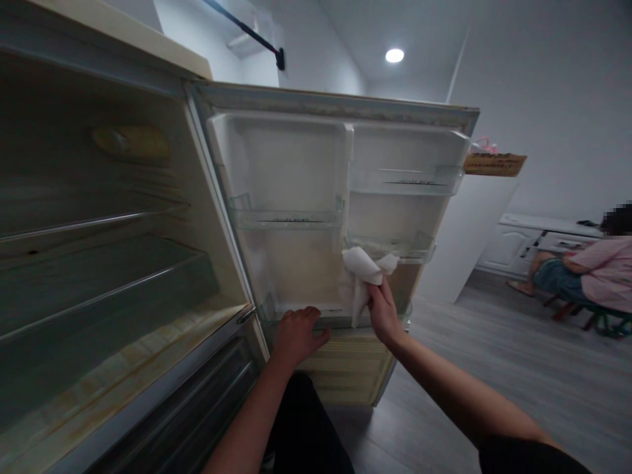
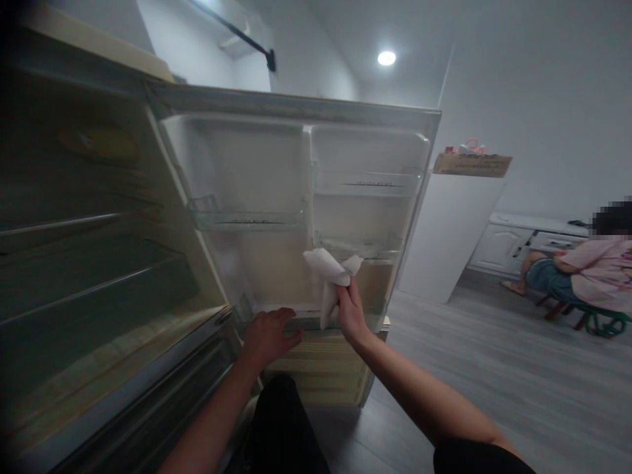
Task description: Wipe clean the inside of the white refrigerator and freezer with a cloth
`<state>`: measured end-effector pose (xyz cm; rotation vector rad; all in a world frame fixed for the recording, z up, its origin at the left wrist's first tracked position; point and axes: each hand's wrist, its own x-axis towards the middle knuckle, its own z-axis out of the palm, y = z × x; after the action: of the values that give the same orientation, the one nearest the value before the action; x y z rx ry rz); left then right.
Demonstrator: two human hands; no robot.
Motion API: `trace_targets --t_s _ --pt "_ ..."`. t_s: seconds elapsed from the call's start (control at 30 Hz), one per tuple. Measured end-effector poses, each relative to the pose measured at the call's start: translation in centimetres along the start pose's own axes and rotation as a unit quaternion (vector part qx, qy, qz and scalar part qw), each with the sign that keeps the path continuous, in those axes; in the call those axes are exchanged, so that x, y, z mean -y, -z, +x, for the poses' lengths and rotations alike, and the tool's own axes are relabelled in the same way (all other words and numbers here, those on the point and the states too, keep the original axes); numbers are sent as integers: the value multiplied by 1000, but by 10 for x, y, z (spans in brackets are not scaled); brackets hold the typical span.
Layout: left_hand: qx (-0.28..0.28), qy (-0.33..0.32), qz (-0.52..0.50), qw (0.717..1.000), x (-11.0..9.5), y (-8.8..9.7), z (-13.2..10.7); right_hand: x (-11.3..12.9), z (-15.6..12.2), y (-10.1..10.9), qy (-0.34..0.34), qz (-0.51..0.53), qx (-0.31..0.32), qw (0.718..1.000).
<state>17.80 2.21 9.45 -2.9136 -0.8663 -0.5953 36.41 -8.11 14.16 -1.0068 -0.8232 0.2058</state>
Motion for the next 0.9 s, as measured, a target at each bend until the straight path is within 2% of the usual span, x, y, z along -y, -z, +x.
trace_targets --t_s 0.03,0.1,0.17,0.23,0.33,0.43,0.5,0.6,0.67,0.77,0.83,0.9 --pt "-2 -3 -2 1000 1 0 -1 -3 2 -18 -52 76 -41 995" --pt "-5 -5 -4 1000 3 -1 -4 -2 9 -48 -104 209 -102 967" --pt "-2 -7 -2 1000 4 0 -7 8 17 -67 -136 309 -107 935" --pt "8 -7 0 1000 4 1 -8 23 21 -71 -183 374 -70 906" --pt "13 -5 0 1000 3 5 -9 43 21 -46 -224 408 -31 884" --pt "6 -1 -3 1000 2 7 -9 58 22 1 -165 412 -39 895" --pt "1 -3 -5 1000 1 7 -8 65 24 28 -123 414 -84 898" --pt "-2 -8 -8 1000 1 7 -8 69 27 47 -102 406 -157 894" --pt "-3 -9 -12 1000 2 5 -7 68 28 42 -85 387 -177 901" --pt "-5 -8 -14 1000 3 3 -7 63 25 15 -54 356 -193 913" --pt "-3 -4 -11 1000 3 3 -7 57 19 -10 -60 336 -171 924" --pt "3 -1 -7 1000 2 4 -7 49 11 -33 -97 300 -112 942"
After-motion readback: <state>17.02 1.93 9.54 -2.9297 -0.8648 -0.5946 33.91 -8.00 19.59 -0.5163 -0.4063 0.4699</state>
